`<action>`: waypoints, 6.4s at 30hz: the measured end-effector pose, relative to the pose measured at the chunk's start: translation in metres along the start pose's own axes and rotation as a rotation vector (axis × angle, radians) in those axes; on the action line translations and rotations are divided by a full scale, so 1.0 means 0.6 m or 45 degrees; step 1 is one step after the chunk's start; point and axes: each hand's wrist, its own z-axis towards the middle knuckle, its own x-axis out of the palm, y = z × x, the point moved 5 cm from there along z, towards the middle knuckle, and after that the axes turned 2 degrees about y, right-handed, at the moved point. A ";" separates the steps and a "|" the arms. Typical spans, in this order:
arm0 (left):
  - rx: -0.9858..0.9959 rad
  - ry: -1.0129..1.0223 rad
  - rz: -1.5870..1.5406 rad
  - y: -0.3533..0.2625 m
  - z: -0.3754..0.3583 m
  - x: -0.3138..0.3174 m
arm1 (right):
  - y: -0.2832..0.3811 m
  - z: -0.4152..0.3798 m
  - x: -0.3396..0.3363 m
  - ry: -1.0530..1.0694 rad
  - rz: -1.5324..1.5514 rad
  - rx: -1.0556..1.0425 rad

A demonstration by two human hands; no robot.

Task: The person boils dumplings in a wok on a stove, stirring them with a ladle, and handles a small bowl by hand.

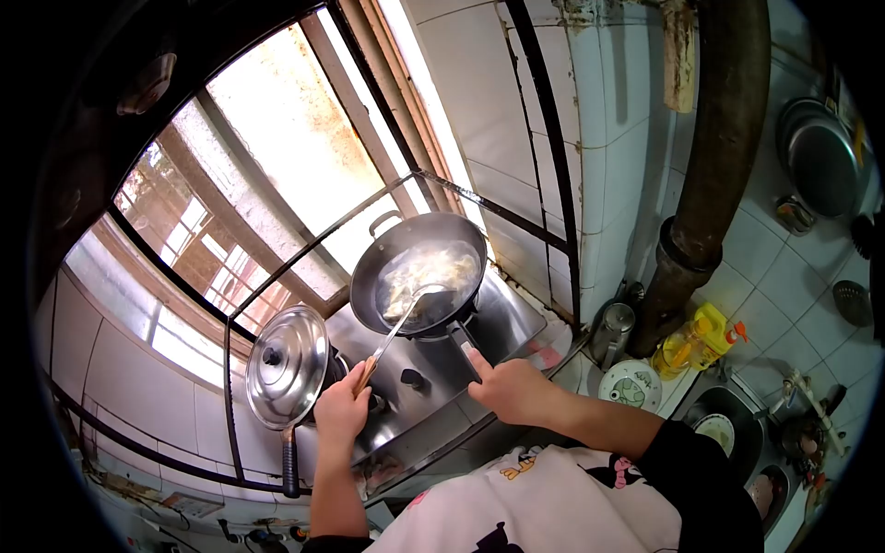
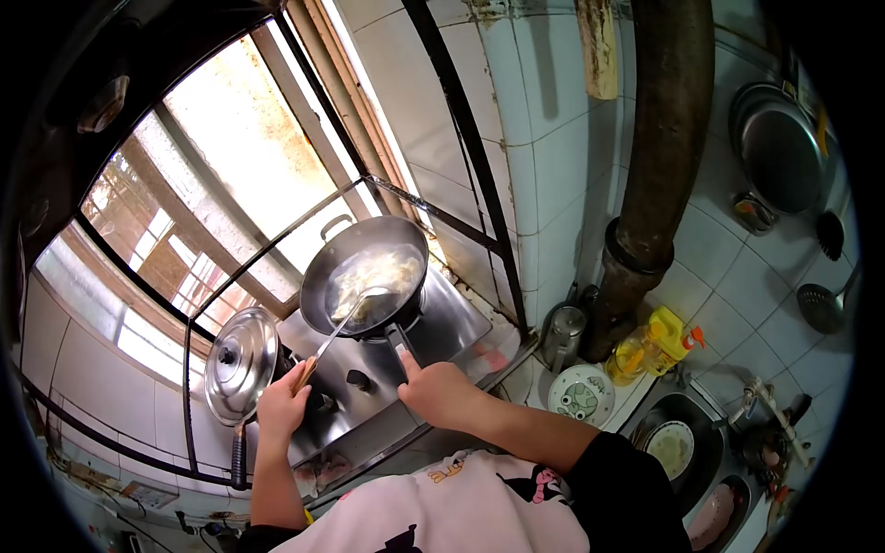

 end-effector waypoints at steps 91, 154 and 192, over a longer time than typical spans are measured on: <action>-0.353 0.175 -0.153 0.004 0.014 0.133 | -0.001 0.009 -0.002 0.179 -0.102 -0.030; -0.355 0.186 -0.154 -0.002 0.012 0.122 | 0.002 0.008 -0.008 0.152 -0.064 -0.004; -0.190 -0.103 -0.193 0.026 0.034 0.067 | 0.000 0.006 -0.002 0.139 -0.058 0.021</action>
